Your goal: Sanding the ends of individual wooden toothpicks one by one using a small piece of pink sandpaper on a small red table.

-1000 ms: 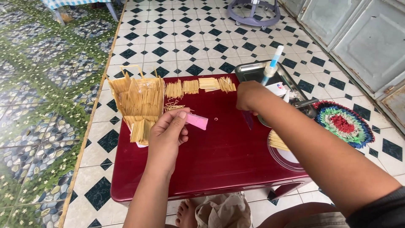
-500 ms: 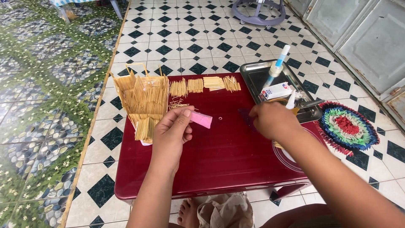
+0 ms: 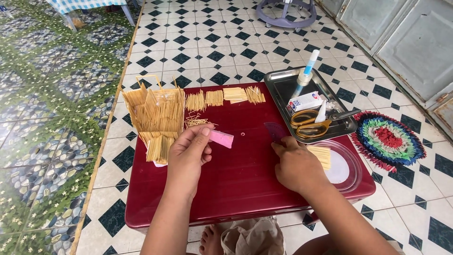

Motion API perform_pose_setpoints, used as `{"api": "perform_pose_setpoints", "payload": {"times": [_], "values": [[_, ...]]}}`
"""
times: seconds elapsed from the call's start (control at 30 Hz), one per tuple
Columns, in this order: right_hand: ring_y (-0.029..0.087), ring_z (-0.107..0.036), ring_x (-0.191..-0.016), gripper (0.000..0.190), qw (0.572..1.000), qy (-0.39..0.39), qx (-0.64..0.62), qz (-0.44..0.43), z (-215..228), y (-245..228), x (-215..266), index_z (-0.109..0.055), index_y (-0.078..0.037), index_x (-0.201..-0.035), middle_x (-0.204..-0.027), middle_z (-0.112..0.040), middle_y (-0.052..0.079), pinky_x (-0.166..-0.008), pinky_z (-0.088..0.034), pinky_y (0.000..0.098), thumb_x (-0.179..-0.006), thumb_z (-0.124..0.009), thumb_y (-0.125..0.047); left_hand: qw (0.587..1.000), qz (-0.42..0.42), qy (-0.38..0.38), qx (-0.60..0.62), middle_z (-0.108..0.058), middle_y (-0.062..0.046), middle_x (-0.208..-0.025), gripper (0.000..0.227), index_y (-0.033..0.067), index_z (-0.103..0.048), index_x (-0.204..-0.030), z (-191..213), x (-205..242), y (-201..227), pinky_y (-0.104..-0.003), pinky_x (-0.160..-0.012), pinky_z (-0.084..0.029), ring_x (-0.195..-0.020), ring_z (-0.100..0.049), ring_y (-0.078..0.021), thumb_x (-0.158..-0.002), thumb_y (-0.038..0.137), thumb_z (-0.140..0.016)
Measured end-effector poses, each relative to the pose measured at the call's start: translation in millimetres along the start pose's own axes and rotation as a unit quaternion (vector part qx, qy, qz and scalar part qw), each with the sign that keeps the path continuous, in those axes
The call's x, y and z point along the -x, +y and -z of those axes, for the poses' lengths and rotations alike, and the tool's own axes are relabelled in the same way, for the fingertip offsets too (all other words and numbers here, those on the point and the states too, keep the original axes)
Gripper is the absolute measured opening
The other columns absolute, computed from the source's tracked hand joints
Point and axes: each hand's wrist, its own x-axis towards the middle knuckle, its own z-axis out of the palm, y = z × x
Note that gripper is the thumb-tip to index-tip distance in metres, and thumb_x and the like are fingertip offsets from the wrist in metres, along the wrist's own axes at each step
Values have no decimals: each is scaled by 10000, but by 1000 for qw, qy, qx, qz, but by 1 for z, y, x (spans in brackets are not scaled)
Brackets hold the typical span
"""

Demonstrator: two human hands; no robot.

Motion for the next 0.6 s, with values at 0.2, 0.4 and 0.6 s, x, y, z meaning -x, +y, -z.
{"api": "perform_pose_setpoints", "payload": {"times": [0.2, 0.4, 0.6], "values": [[446, -617, -1319, 654, 1000, 14, 13, -12, -16, 10, -3, -545, -183, -1534, -1565, -488, 114, -1083, -566, 475, -899, -575, -337, 1000, -5, 0, -1, -677, -101, -916, 325, 13, -770, -1205, 0, 2, 3, -209, -596, -578, -704, -583, -73, -985, 244, -707], [447, -635, -1277, 691, 999, 15, 24, -26, -35, 4, -14, -518, -159, -1556, -1503, -519, 134, -1040, -588, 491, -890, -533, -344, 1000, -4, -3, -6, -674, -99, -921, 322, 11, -767, -1202, -1, 2, -1, -215, -601, -580, -708, -586, -76, -987, 243, -708], [453, -665, -1207, 709, 999, 32, 12, -28, -37, -1, -15, -528, -141, -1550, -1434, -553, 154, -987, -611, 507, -858, -518, -294, 1000, -1, 0, -9, -673, -95, -915, 311, 19, -772, -1193, -3, 2, -1, -201, -589, -576, -698, -584, -73, -985, 241, -708]]}}
